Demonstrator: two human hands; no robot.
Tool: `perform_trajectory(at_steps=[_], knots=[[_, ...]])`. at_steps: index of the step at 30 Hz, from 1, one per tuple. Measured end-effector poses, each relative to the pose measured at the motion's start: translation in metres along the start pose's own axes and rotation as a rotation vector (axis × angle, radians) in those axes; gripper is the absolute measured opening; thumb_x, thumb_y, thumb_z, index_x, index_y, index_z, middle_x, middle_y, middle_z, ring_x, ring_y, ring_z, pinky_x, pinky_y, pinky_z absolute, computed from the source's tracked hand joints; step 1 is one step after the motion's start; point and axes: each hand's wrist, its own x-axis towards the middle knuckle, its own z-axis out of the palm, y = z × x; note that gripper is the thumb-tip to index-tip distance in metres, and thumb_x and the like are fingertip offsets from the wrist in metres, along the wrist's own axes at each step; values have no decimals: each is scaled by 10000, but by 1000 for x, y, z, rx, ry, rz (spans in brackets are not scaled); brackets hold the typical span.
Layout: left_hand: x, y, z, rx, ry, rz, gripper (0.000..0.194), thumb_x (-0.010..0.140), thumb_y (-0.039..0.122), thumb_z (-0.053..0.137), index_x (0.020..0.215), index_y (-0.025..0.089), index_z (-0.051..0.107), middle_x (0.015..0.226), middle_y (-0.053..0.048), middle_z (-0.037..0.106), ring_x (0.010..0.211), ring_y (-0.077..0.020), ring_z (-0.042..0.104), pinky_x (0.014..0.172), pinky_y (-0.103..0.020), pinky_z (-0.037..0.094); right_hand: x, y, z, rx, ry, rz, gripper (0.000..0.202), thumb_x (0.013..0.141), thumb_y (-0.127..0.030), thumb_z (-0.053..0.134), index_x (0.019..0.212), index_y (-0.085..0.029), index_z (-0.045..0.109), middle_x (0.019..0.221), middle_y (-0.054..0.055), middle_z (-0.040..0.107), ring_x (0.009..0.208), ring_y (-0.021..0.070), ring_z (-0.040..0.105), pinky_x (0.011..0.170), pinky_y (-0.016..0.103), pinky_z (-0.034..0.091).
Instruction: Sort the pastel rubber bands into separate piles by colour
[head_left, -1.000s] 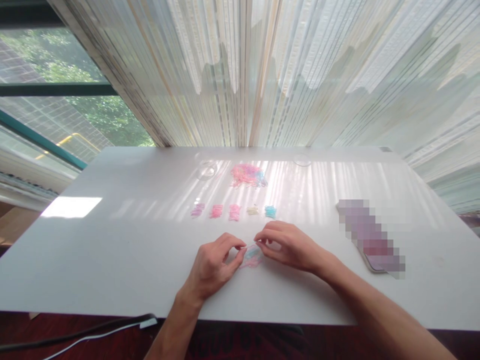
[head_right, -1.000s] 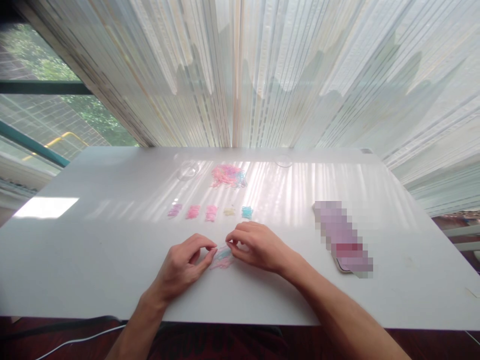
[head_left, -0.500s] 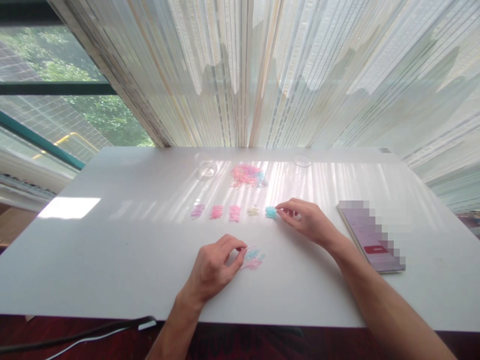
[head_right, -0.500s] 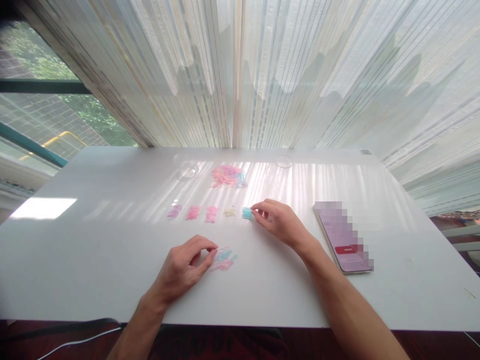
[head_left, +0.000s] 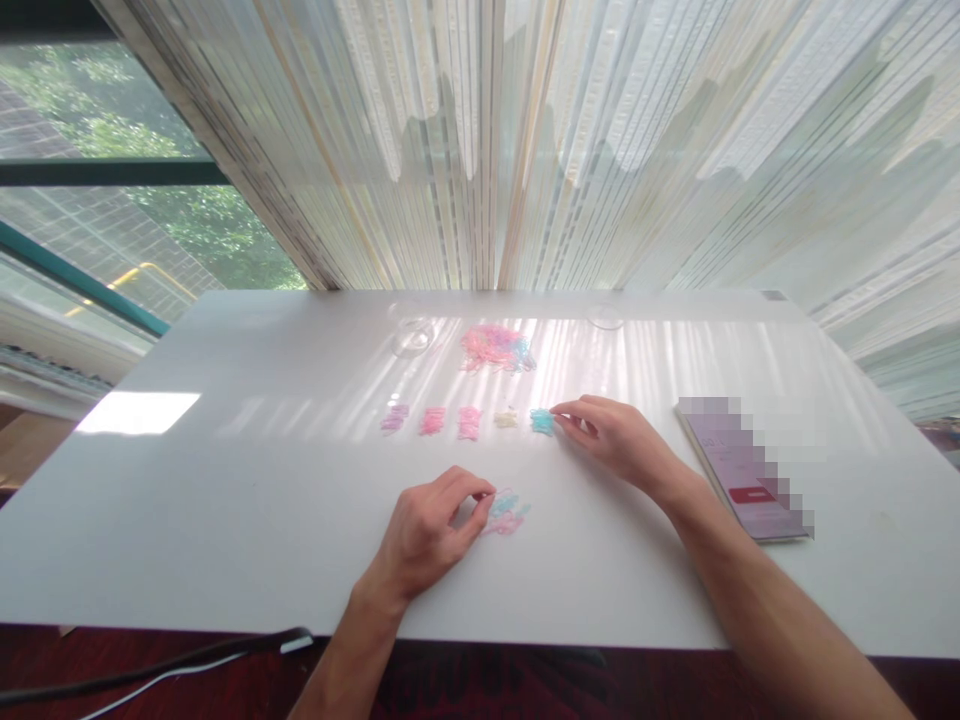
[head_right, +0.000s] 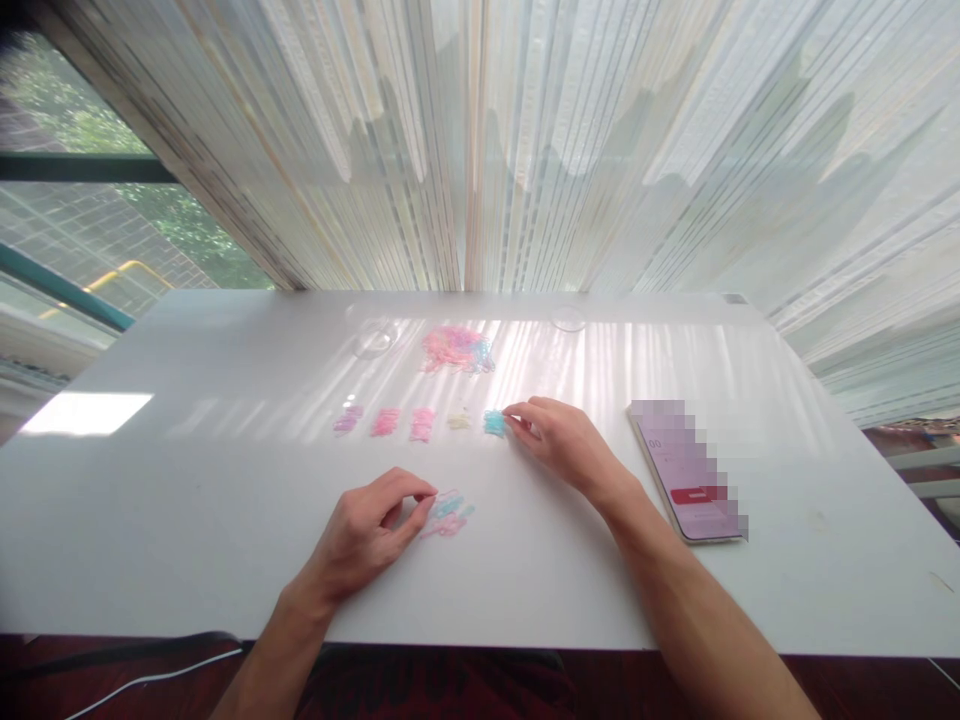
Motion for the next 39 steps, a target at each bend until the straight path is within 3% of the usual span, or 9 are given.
perform_trajectory(at_steps=[8, 18, 36, 39], knots=[[0, -1, 0, -3, -8, -7, 99, 968, 166, 577, 968, 209, 666, 865, 10, 705, 631, -91, 607, 592, -202, 464, 0, -1, 0, 79, 9, 54, 233, 994, -278, 515, 1097, -236, 720, 861, 35, 713, 637, 155, 607, 611, 282, 461], [1, 1, -1, 11, -12, -3, 118, 969, 169, 563, 958, 205, 675, 855, 0, 713, 645, -100, 623, 577, -205, 463, 1, -3, 2, 100, -25, 65, 300, 977, -228, 475, 1159, -226, 714, 777, 18, 635, 623, 154, 572, 616, 285, 451], [0, -3, 0, 31, 6, -43, 141, 1003, 185, 524, 1026, 204, 662, 884, -12, 693, 625, -102, 580, 599, -220, 478, 1, -4, 0, 91, -56, 49, 309, 977, -210, 475, 1178, -245, 708, 814, 22, 652, 659, 162, 601, 636, 286, 464], [1, -2, -1, 40, 4, -29, 146, 988, 182, 536, 1044, 206, 668, 907, -27, 702, 703, -127, 620, 635, -237, 506, 1, -4, 0, 108, -35, 39, 306, 976, -207, 473, 1182, -229, 698, 805, 24, 644, 647, 159, 586, 632, 290, 458]])
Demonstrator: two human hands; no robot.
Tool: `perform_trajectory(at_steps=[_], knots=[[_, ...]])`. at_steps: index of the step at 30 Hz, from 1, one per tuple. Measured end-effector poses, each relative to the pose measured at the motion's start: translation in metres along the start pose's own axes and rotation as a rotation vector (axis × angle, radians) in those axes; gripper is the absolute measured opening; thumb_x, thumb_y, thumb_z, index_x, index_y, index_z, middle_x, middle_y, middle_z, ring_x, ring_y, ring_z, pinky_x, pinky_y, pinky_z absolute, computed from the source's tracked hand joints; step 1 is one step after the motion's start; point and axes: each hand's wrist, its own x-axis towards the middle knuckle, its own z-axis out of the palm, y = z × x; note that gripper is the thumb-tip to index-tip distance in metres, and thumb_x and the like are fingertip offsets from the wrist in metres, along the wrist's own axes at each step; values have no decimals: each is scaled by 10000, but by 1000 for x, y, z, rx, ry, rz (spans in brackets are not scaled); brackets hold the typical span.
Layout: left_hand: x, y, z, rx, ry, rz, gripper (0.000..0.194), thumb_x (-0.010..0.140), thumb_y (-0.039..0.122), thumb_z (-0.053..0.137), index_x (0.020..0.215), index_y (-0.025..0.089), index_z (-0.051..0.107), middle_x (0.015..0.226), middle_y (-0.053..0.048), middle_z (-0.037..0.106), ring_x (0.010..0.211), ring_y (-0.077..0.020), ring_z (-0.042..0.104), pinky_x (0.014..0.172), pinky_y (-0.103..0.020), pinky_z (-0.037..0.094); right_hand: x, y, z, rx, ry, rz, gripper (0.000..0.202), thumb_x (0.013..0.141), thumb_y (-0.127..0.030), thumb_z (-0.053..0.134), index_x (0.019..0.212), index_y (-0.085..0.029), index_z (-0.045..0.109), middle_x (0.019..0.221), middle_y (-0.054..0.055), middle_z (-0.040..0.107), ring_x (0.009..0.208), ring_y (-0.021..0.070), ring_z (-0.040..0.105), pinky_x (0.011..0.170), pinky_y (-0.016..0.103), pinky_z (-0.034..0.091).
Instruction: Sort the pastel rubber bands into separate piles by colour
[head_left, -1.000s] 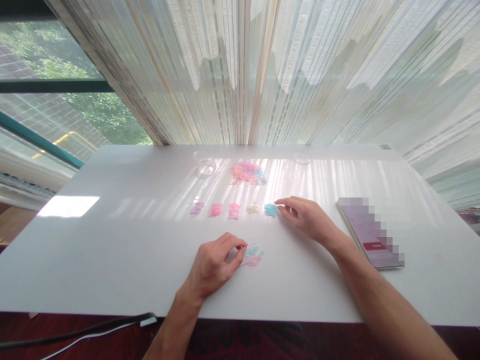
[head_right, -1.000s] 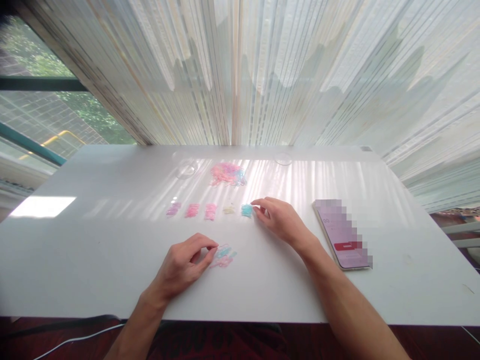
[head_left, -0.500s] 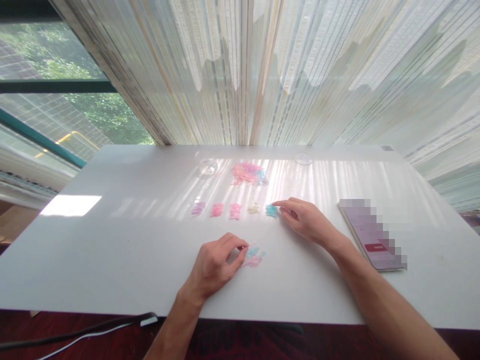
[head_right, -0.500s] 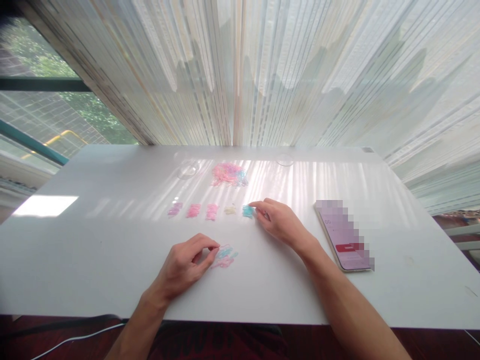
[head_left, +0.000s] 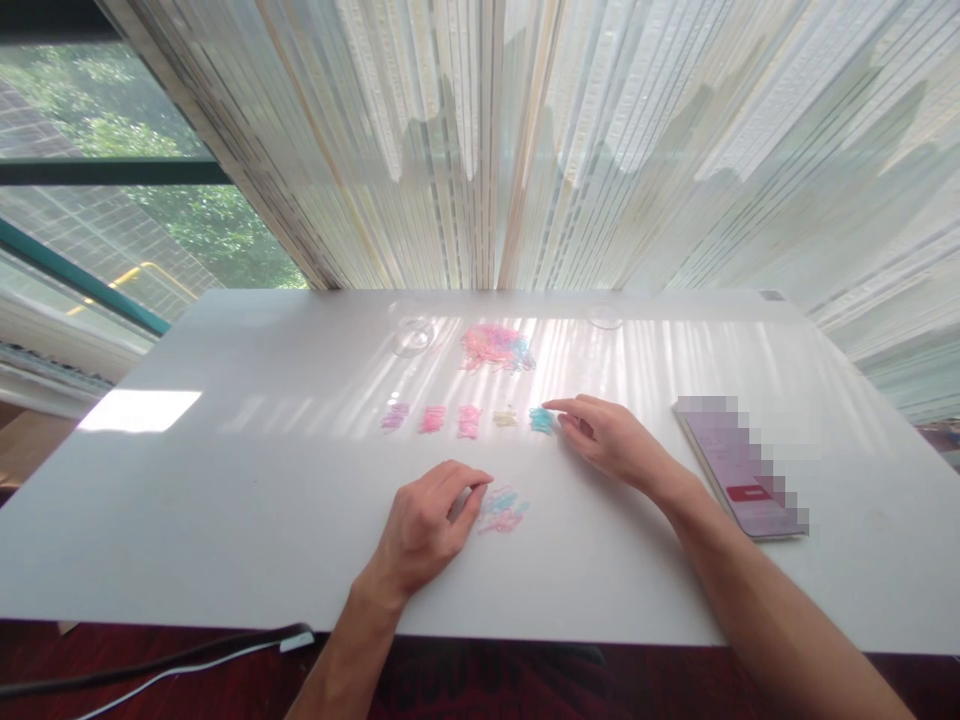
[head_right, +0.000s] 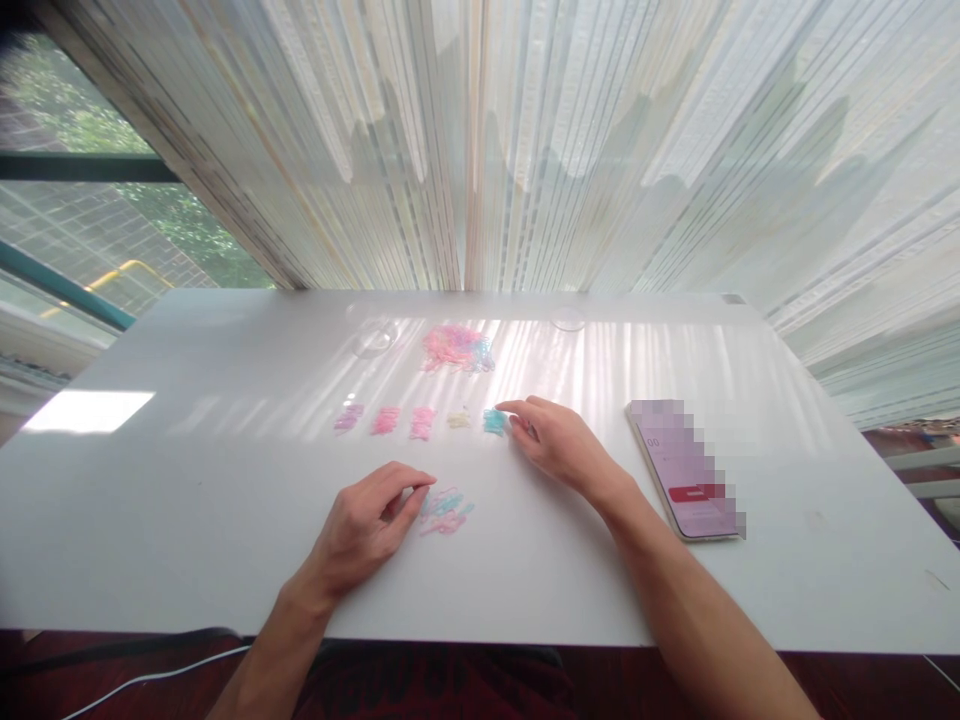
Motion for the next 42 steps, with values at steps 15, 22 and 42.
perform_trajectory(at_steps=[15, 22, 42], knots=[[0, 2, 1, 50, -82, 18, 69, 856, 158, 670, 891, 217, 680, 888, -21, 677, 798, -180, 620, 727, -332, 446, -15, -50, 10, 177, -300, -274, 94, 926, -225, 617, 937, -188, 703, 796, 20, 632, 704, 149, 577, 658, 263, 436], [0, 2, 1, 35, -76, 23, 76, 870, 146, 665, 898, 215, 681, 892, -11, 674, 795, -172, 614, 733, -325, 434, -15, -51, 18, 118, -312, -262, 79, 899, -153, 631, 905, -187, 702, 772, 11, 626, 692, 152, 563, 653, 263, 406], [-1, -2, 3, 51, -73, 35, 82, 904, 140, 648, 921, 212, 685, 884, -1, 675, 787, -164, 606, 733, -313, 426, -15, -49, 23, 159, -270, -286, 97, 929, -179, 609, 956, -187, 702, 798, 20, 638, 706, 150, 569, 666, 258, 407]])
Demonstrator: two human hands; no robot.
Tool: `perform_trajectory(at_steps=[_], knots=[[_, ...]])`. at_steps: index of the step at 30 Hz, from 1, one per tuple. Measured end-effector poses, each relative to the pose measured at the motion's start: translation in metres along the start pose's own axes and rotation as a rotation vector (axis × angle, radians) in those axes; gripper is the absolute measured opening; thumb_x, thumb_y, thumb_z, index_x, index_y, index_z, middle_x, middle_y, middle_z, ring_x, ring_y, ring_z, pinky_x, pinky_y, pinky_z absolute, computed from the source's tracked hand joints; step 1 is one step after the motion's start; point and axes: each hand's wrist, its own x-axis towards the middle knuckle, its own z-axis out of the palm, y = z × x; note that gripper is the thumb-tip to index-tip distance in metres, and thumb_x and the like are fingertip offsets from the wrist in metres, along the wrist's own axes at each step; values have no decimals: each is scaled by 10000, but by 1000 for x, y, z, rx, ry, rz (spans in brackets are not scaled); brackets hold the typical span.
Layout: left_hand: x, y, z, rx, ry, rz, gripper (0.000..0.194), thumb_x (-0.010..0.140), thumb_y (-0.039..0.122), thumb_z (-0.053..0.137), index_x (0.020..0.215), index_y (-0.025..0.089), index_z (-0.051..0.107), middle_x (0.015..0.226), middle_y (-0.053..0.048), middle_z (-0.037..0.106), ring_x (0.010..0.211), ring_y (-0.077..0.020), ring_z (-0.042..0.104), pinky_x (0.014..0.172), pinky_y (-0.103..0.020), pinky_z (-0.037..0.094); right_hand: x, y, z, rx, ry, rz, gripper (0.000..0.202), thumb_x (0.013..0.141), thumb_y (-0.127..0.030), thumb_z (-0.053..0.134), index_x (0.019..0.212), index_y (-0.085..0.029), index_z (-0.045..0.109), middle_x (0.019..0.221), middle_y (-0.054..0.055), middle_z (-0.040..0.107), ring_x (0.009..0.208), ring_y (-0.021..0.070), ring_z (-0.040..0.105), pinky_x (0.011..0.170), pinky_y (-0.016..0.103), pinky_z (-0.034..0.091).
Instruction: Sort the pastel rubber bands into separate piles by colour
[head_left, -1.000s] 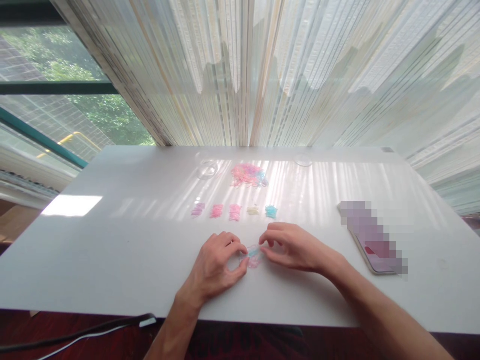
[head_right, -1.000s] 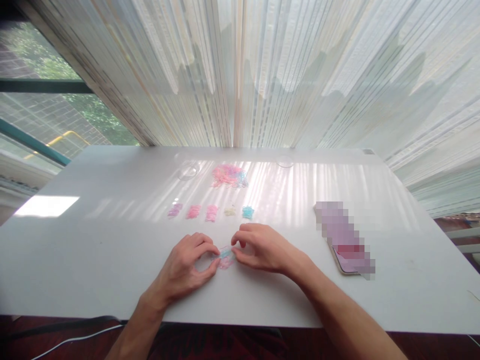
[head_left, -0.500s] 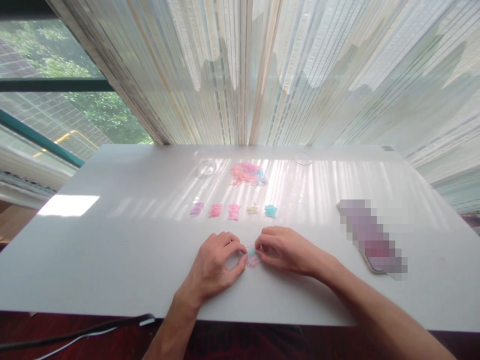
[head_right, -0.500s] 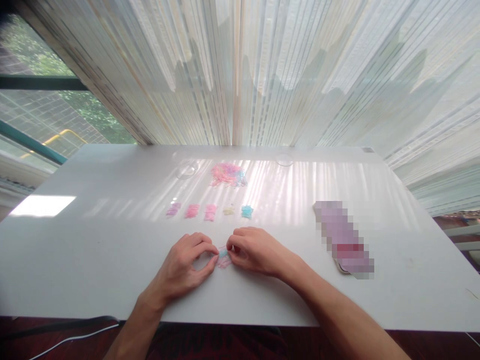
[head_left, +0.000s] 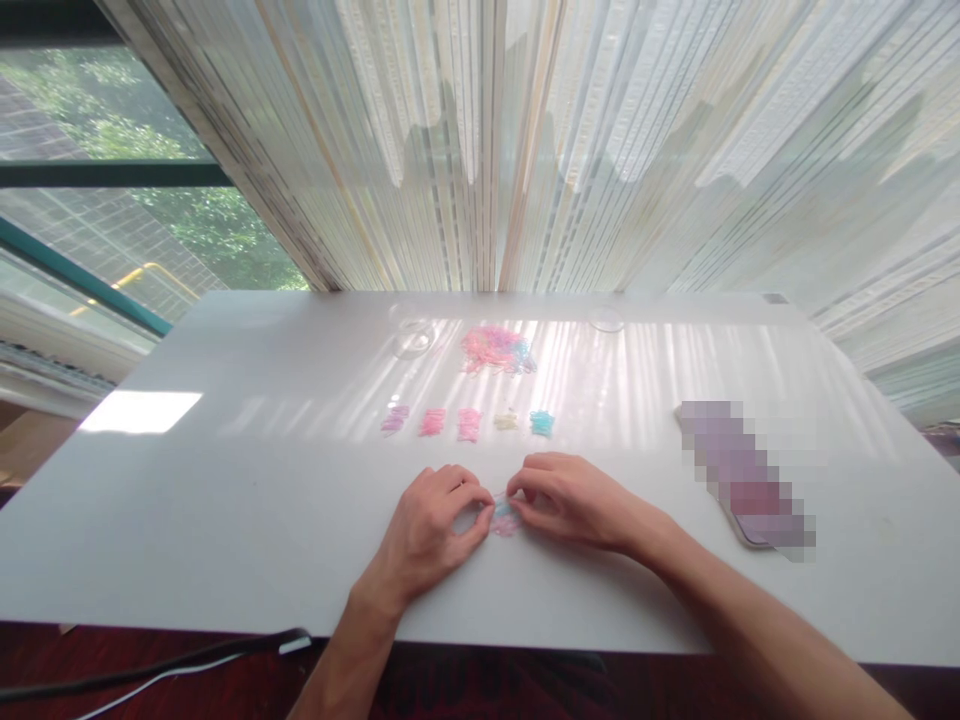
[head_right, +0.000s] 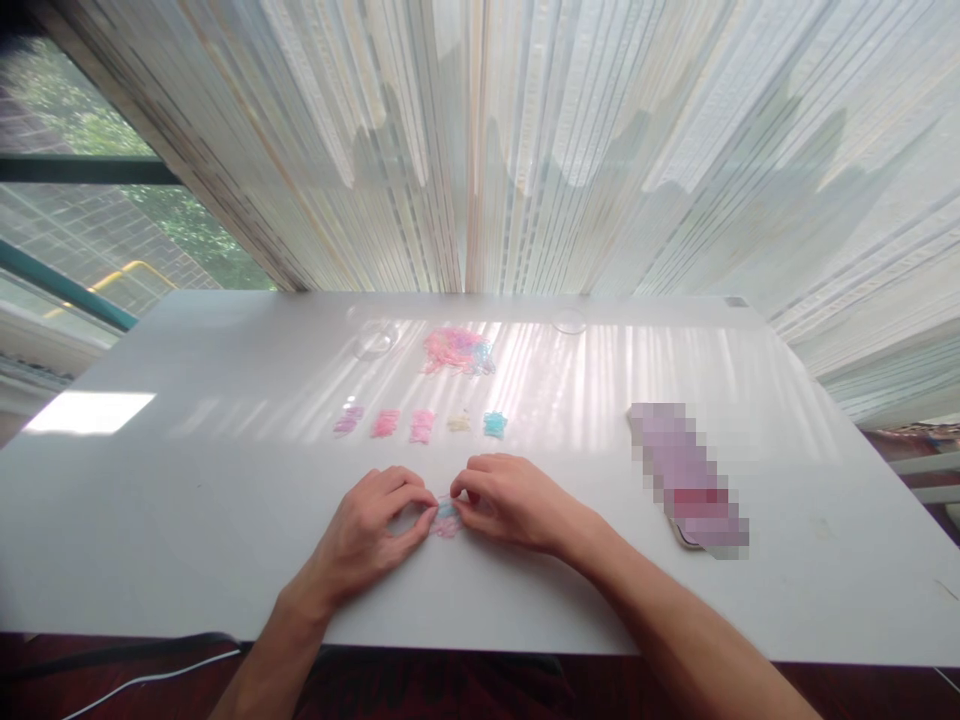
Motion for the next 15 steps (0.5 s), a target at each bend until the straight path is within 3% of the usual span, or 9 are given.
perform_trajectory(at_steps=[15], knots=[[2, 2, -2, -19, 4, -4, 69, 904, 165, 652, 939, 213, 687, 908, -11, 683, 803, -169, 617, 738, -321, 434, 2, -1, 8, -15, 52, -5, 81, 881, -125, 624, 864, -180, 682, 754, 9, 637, 669, 137, 548, 631, 246, 388]])
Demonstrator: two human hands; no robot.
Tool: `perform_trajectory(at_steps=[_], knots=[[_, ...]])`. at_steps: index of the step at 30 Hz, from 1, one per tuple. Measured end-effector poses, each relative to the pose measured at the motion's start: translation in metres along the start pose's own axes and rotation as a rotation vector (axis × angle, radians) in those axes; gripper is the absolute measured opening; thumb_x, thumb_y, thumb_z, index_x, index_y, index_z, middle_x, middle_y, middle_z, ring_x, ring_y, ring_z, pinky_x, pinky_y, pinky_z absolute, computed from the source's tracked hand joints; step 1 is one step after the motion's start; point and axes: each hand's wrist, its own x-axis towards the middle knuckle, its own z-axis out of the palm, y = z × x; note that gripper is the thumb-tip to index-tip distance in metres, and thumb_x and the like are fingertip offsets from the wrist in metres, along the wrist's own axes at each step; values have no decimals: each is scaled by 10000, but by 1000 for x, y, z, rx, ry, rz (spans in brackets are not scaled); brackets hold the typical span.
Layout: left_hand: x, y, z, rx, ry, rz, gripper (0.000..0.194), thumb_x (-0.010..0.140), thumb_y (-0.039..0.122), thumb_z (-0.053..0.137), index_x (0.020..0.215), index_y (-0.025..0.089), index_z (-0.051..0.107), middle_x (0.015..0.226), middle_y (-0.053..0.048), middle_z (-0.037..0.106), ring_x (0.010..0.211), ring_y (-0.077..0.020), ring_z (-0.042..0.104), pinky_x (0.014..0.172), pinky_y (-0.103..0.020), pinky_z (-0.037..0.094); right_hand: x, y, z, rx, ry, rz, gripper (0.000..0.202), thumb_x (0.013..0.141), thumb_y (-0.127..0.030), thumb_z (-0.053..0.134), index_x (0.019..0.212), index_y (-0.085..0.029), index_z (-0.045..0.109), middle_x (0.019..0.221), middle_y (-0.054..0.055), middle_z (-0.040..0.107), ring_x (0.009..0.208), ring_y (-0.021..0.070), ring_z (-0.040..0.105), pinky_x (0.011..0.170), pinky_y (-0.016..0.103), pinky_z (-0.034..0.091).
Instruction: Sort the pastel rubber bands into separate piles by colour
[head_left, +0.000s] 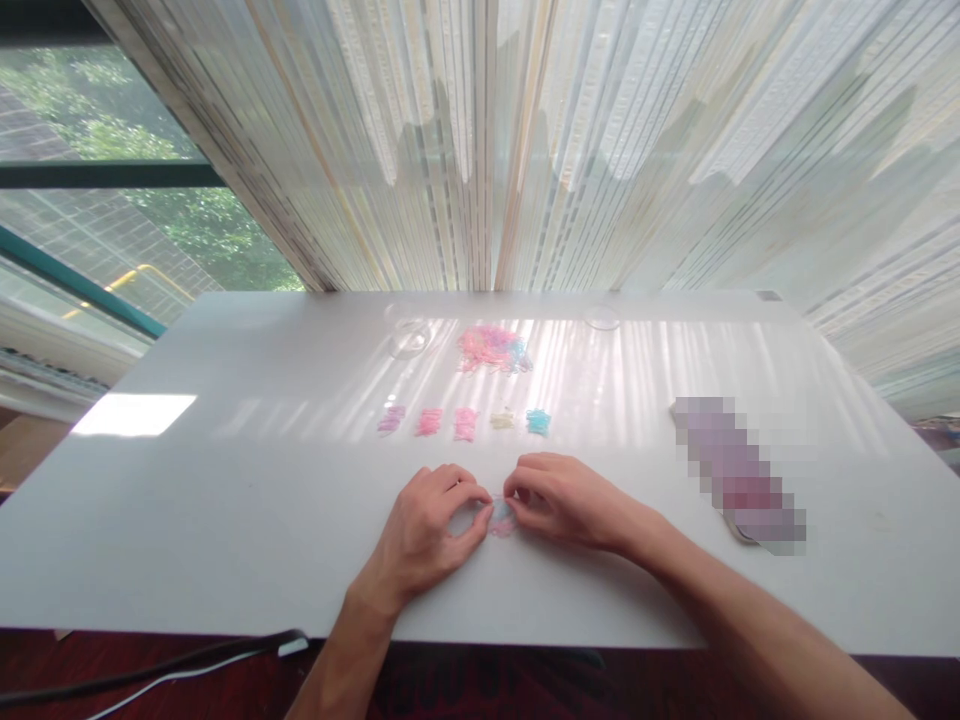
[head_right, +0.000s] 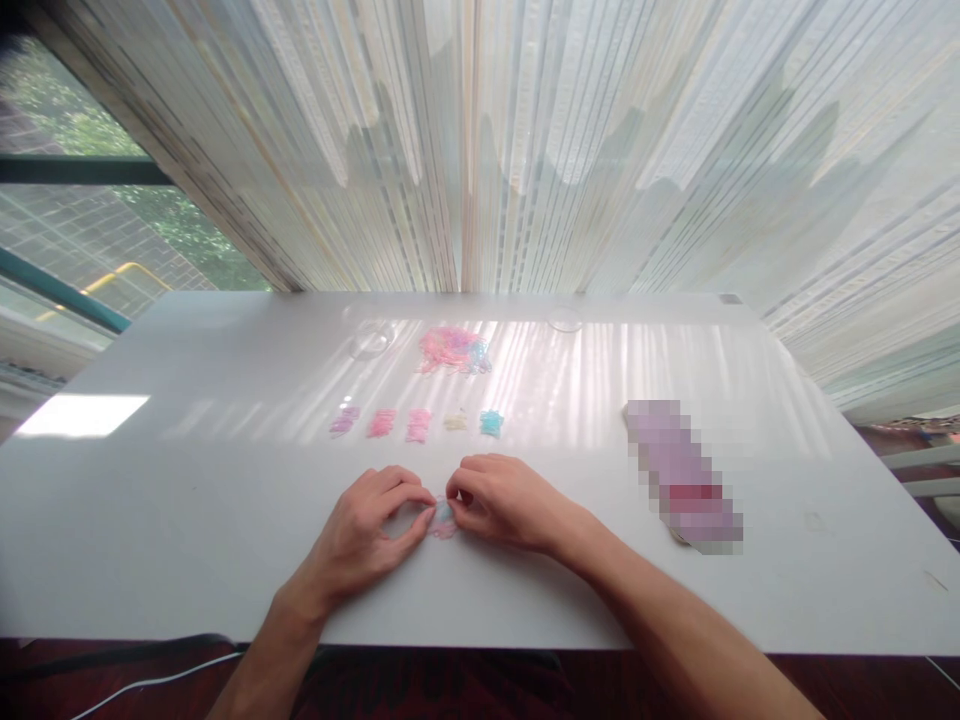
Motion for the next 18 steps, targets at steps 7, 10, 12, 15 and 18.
perform_trajectory(at_steps=[7, 10, 12, 15, 18], knots=[[0, 1, -1, 2, 7, 15, 59, 899, 200, 673, 953, 217, 687, 912, -10, 678, 796, -168, 622, 735, -326, 444, 0, 2, 1, 7, 75, -31, 75, 866, -125, 623, 837, -185, 658, 748, 5, 649, 652, 133, 550, 624, 243, 396], [0, 2, -2, -5, 17, 26, 85, 886, 203, 678, 971, 212, 685, 920, -19, 678, 788, -172, 620, 735, -329, 456, 0, 2, 2, 7, 97, -34, 70, 863, -128, 629, 836, -188, 651, 738, -1, 647, 651, 133, 553, 631, 244, 401], [0, 2, -1, -6, 28, 35, 97, 878, 201, 685, 975, 209, 686, 916, -24, 679, 782, -175, 616, 730, -328, 462, 0, 2, 2, 7, 109, -40, 74, 864, -126, 623, 835, -190, 646, 732, -4, 645, 649, 132, 553, 632, 245, 401], [-1, 1, -1, 3, 50, 39, 68, 897, 209, 681, 964, 211, 692, 903, -25, 683, 767, -172, 608, 715, -319, 467, 0, 2, 3, 11, 123, -48, 73, 866, -131, 623, 828, -191, 642, 725, -6, 641, 636, 128, 547, 622, 241, 398], [-2, 0, 0, 3, 63, 35, 60, 928, 201, 650, 952, 215, 703, 901, -26, 687, 757, -164, 595, 713, -310, 475, 0, 1, 3, 20, 111, -44, 68, 868, -139, 623, 830, -192, 640, 731, -5, 645, 636, 128, 551, 621, 240, 406]])
